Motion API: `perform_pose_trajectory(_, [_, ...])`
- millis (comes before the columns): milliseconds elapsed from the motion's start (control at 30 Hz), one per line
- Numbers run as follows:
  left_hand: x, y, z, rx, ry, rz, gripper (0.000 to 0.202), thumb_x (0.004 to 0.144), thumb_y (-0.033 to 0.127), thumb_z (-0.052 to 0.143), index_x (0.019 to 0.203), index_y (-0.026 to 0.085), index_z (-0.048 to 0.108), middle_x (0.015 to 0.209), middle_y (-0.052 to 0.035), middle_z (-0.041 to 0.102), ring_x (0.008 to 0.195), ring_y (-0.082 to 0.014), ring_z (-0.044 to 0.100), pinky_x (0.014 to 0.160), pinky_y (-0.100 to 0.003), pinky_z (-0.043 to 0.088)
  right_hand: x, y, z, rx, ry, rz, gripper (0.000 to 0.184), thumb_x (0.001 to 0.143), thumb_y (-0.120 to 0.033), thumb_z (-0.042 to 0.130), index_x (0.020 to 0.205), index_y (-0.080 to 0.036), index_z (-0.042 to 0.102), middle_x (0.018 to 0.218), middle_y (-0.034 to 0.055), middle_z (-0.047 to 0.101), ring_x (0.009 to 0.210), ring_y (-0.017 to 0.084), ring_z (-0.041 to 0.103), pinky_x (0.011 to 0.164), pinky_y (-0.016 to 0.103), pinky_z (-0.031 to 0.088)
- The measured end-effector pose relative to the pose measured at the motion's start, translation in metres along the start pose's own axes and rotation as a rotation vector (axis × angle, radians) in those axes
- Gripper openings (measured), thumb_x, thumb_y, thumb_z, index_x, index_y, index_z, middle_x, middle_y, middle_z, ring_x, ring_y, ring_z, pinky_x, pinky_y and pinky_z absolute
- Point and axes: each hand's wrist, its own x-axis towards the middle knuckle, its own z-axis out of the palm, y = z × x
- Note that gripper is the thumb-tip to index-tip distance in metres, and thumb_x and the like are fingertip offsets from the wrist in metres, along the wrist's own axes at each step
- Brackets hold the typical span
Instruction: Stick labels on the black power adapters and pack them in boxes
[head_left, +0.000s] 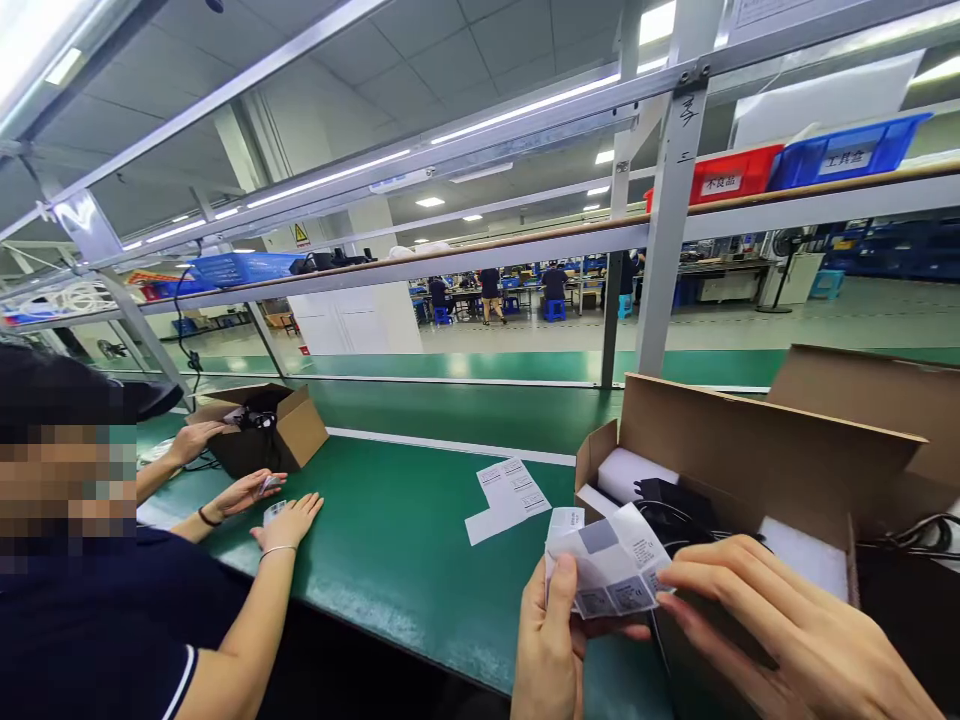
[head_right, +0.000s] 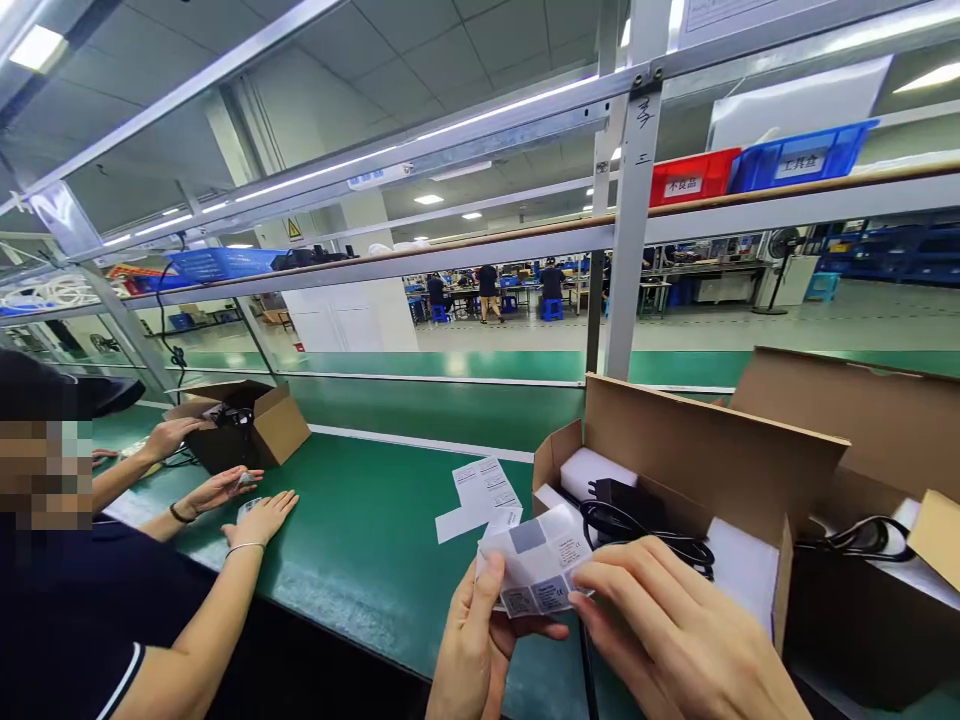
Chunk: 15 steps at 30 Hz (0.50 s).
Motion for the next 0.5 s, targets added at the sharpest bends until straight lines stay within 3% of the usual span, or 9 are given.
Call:
perform_pose_trajectory(167, [-0.002,-0.004,-0.013,0.049,0.017,0.002,0.061,0.083,0.063,0.076,0.122,0.016,0.074,0.109,-0.0126,0.078,0.089,-0.0247,0.072,0.066,-0.034,0.065,-0.006,0.011,-0.005,-0.003,0.052,0.148,0.027,0.109,-0.052,0.048,0.105,-0.031,0.065,0.086,-0.0008,0.072,0.068,0.013,0.072,0.058,0.016,0.060])
perform_pose_trajectory(333, [-0.020,-0.002,-0.016,0.353,0.046,0.046,0.065,0.083,0.072,0.069,0.119,0.018,0.078,0.117,-0.0135,0.077,0.110,-0.0311,0.068,0.097,-0.042,0.058,-0.020,0.023,0.005,0.164,0.066,0.336,0.041,0.100,-0.064,0.059,0.123,-0.030,0.067,0.096,0.0033,0.080,0.071,0.017,0.077,0.051,0.015,0.061])
perform_pose_trajectory(400, [-0.031,0.006,-0.014,0.565,0.042,0.069,0.070,0.081,0.079,0.064,0.117,0.021,0.080,0.113,-0.0119,0.078,0.111,-0.0320,0.066,0.101,-0.042,0.052,-0.022,0.025,0.009,0.363,-0.025,0.423,0.048,0.097,-0.068,0.061,0.123,-0.029,0.069,0.097,0.0047,0.081,0.074,0.020,0.079,0.058,0.018,0.065])
perform_pose_trajectory(500, [-0.041,0.021,-0.012,0.725,-0.078,0.059,0.076,0.080,0.087,0.054,0.114,0.025,0.082,0.103,-0.0092,0.080,0.103,-0.0302,0.066,0.096,-0.040,0.049,-0.024,0.021,0.009,0.627,-0.272,0.573,0.040,0.097,-0.065,0.061,0.092,-0.027,0.070,0.074,0.0006,0.074,0.060,0.017,0.071,0.051,0.020,0.061])
